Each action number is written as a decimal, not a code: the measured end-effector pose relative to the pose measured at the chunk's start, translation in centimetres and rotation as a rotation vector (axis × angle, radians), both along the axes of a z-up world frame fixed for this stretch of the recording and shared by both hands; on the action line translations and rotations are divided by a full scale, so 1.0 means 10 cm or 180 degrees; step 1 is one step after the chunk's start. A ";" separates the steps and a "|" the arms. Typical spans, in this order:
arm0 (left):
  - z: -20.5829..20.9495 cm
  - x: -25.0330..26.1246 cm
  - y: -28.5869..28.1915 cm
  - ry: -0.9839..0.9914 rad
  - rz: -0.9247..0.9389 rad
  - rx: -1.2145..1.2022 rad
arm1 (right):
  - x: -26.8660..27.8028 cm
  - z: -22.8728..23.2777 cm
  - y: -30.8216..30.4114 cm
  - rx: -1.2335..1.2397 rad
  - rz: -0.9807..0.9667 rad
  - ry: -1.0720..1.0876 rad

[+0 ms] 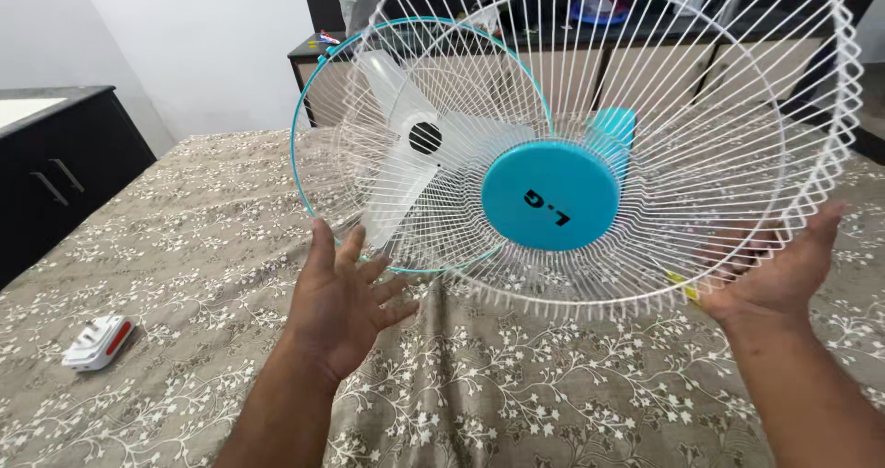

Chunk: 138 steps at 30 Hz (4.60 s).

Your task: The person disassembles a teal LG table fan on a table. They remove the front grille, unscrew and remove the central hub cover, detach the fan blades, and then remove the rear grille, leaving the motor housing exposed.

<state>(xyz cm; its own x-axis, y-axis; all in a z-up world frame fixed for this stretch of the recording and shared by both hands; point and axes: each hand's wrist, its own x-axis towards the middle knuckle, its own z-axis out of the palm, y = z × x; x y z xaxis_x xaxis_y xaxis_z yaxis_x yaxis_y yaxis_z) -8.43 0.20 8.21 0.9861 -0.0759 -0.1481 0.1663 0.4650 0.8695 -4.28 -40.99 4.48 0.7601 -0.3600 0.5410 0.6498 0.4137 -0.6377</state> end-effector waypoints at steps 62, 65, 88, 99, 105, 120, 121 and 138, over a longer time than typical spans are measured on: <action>-0.38 0.27 -0.53 -0.2016 -0.1333 0.5404 | 0.31 -1.17 -0.92 -0.5346 -0.2198 0.1955; -0.53 0.39 -0.70 -0.2291 -0.1613 0.5439 | 0.38 -1.17 -0.90 -0.5259 -0.2106 0.2258; -0.92 0.64 -1.12 -0.2527 -0.1584 0.5342 | 0.22 -0.36 0.59 -0.1736 0.0936 0.2255; -1.30 0.67 -0.96 -0.2622 -0.0663 0.4204 | 0.13 -0.41 0.58 -0.3015 0.0365 0.1728; -1.27 0.61 -0.94 -0.2564 -0.0686 0.4238 | 0.05 -0.44 0.70 -0.3344 0.0375 0.1812; -1.16 0.57 -0.98 -0.2241 -0.0863 0.4394 | 0.04 -0.59 0.65 -0.3248 0.0527 0.1593; -1.15 0.57 -0.98 -0.2225 -0.0860 0.4374 | 0.04 -0.59 0.64 -0.3223 0.0580 0.1585; -0.79 0.21 -1.26 -0.3526 -0.0624 0.2111 | 0.06 -0.79 0.67 -0.3569 0.1054 0.0633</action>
<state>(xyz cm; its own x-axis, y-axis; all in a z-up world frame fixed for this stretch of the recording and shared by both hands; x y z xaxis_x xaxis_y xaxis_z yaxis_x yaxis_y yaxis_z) -6.34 -12.44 0.28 0.5886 -0.4578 0.6663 -0.7661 -0.0526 0.6405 -3.65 -34.31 -3.42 0.8334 0.4699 0.2910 0.4648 -0.3110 -0.8290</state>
